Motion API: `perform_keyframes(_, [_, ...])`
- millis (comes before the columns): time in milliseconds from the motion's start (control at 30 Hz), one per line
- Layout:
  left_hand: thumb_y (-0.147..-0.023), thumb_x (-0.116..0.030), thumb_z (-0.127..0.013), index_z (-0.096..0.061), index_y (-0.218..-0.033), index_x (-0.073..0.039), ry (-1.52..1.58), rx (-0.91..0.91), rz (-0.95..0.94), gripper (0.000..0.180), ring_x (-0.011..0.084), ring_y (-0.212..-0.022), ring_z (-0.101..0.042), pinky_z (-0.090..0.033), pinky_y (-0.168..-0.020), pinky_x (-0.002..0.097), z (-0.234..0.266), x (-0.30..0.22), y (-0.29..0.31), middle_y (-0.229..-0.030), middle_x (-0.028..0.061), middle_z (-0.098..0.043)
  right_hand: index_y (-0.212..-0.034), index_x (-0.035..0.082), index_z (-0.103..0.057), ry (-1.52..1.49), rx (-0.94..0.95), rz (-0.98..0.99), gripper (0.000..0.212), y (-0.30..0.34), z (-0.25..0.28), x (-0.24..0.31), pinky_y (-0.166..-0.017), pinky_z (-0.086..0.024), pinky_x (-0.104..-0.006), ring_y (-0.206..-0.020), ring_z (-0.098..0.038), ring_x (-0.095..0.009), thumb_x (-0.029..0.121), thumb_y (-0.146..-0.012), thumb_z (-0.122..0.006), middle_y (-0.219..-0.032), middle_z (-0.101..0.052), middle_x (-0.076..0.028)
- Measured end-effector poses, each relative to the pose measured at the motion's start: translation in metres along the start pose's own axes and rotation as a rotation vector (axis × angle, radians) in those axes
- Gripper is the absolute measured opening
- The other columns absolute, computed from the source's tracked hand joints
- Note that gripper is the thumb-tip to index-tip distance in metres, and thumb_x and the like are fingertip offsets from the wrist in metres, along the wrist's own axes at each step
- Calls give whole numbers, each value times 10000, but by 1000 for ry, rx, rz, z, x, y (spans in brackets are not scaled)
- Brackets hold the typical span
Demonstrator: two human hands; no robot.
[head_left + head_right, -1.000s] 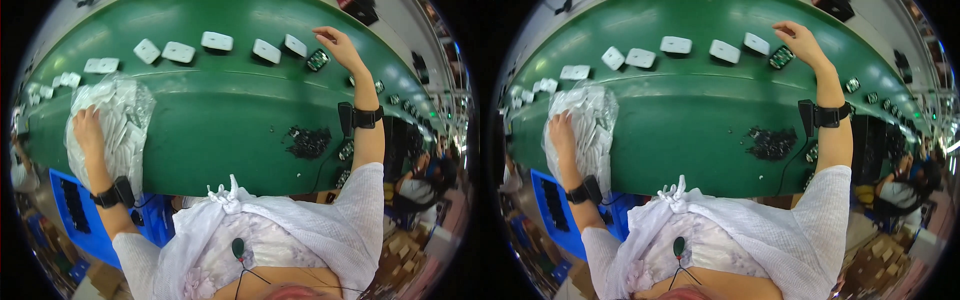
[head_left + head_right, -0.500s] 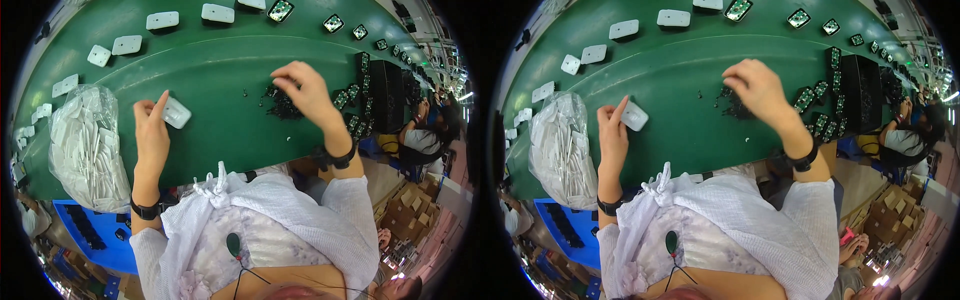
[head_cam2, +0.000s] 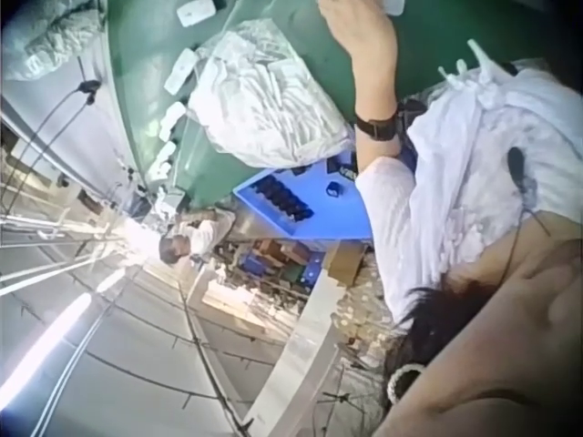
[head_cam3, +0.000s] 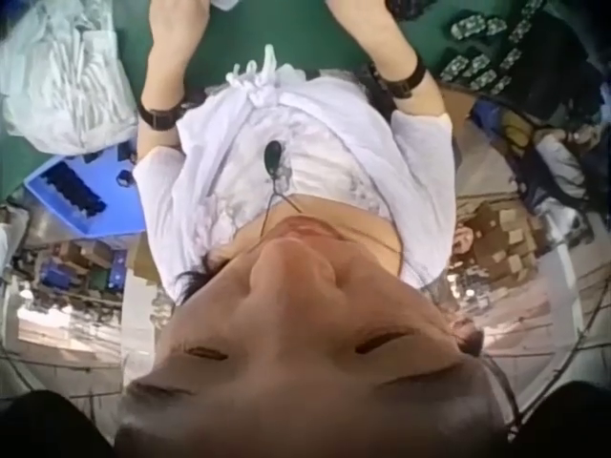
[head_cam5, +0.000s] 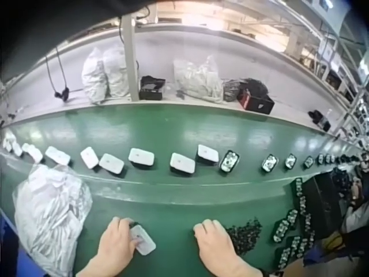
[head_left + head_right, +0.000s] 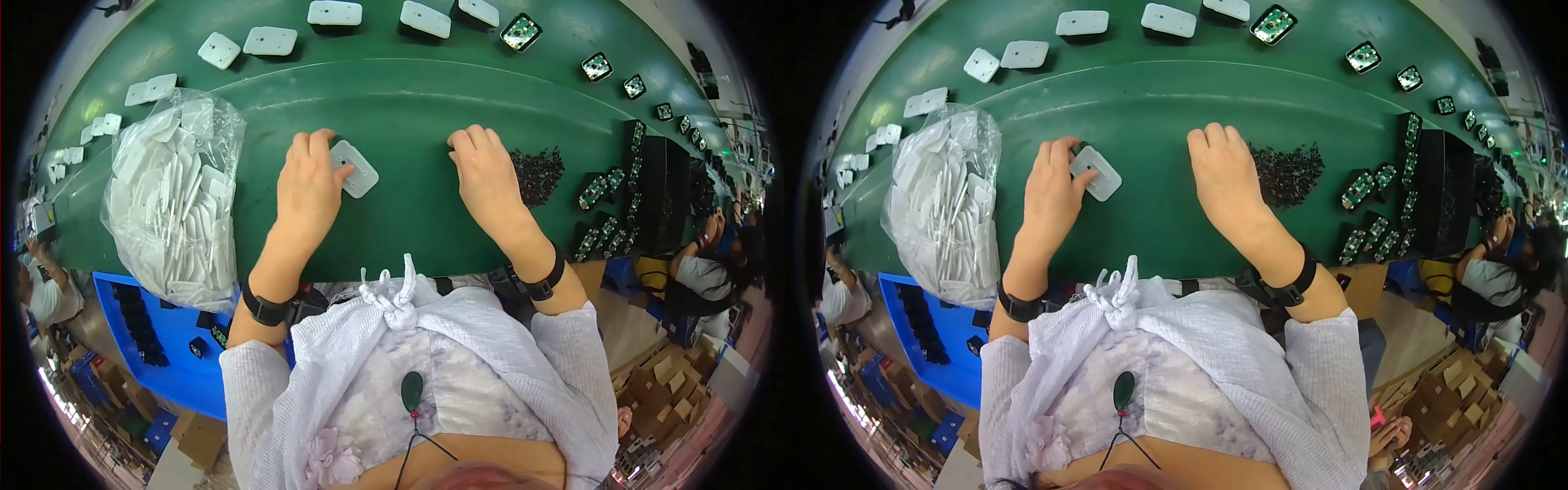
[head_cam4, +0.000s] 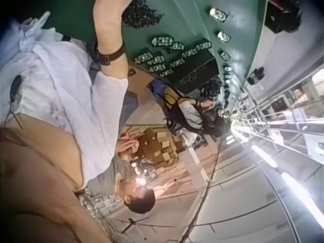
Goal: Assembling small electronic components or plastic housings on a production line.
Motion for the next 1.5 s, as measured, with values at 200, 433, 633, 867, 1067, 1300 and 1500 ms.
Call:
perform_keyframes(200, [-790,-138,-708,-551,-1012,-39,179,144,41,289,383,-854,-608,-490,-717,437,18,9,-1,-939,167,-616,-863,6,-595,-332,-74,-85,96,-8,12,-4,-664,-497,-314,-744,-627,-257,-22,-784,-643,-823,-579,-120])
perform_keyframes(433, [-851,-142,-655,-579,-1069,-69,620,94,91,242,355,-751,-634,-498,-635,406,17,-27,6,-845,172,-641,-891,-18,-611,-1327,53,-344,25,-23,14,37,-738,-501,-259,-791,-613,-140,-32,-870,-618,-950,-605,-73])
perform_keyframes(633, [-864,-74,-644,-624,-1044,-39,749,-153,-4,185,183,-616,-580,-471,-572,296,11,-32,8,-812,114,-631,-893,-18,-622,-1157,16,-135,58,-27,15,48,-733,-443,-216,-833,-554,-106,-47,-847,-641,-936,-576,-50])
perform_keyframes(867, [-846,-49,-627,-647,-1018,-73,576,-195,-155,174,258,-611,-602,-463,-498,332,9,-31,12,-751,83,-598,-898,-19,-622,-1222,90,-234,61,-22,9,47,-687,-444,-207,-753,-545,-81,10,-861,-661,-885,-589,-34])
perform_keyframes(1067, [-789,-51,-611,-638,-1012,-135,338,-247,-265,240,224,-578,-593,-471,-484,327,13,-30,14,-733,43,-510,-935,22,-607,-1434,378,-440,51,-22,4,43,-621,-432,-205,-687,-558,-81,64,-908,-615,-800,-613,-24])
perform_keyframes(1300, [-767,24,-626,-655,-1002,-107,414,-240,-208,271,221,-576,-577,-444,-469,319,14,-29,14,-717,64,-531,-951,6,-597,-1417,365,-408,75,-23,5,49,-611,-434,-191,-672,-568,-78,65,-909,-617,-803,-624,-33])
perform_keyframes(1500, [-888,38,-558,-497,-1274,-13,1288,103,397,394,158,-695,-635,-521,-571,258,0,-24,14,-892,105,-630,-941,-7,-596,-1114,29,-224,76,-23,3,46,-647,-428,-199,-733,-537,-62,56,-905,-620,-836,-579,-9])
Point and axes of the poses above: each hand's wrist, its own y-axis away from the middle knuckle, its own z-axis out of the back of the hand, x = y × z, the point moved 3 cm from there along -y, towards the middle knuckle
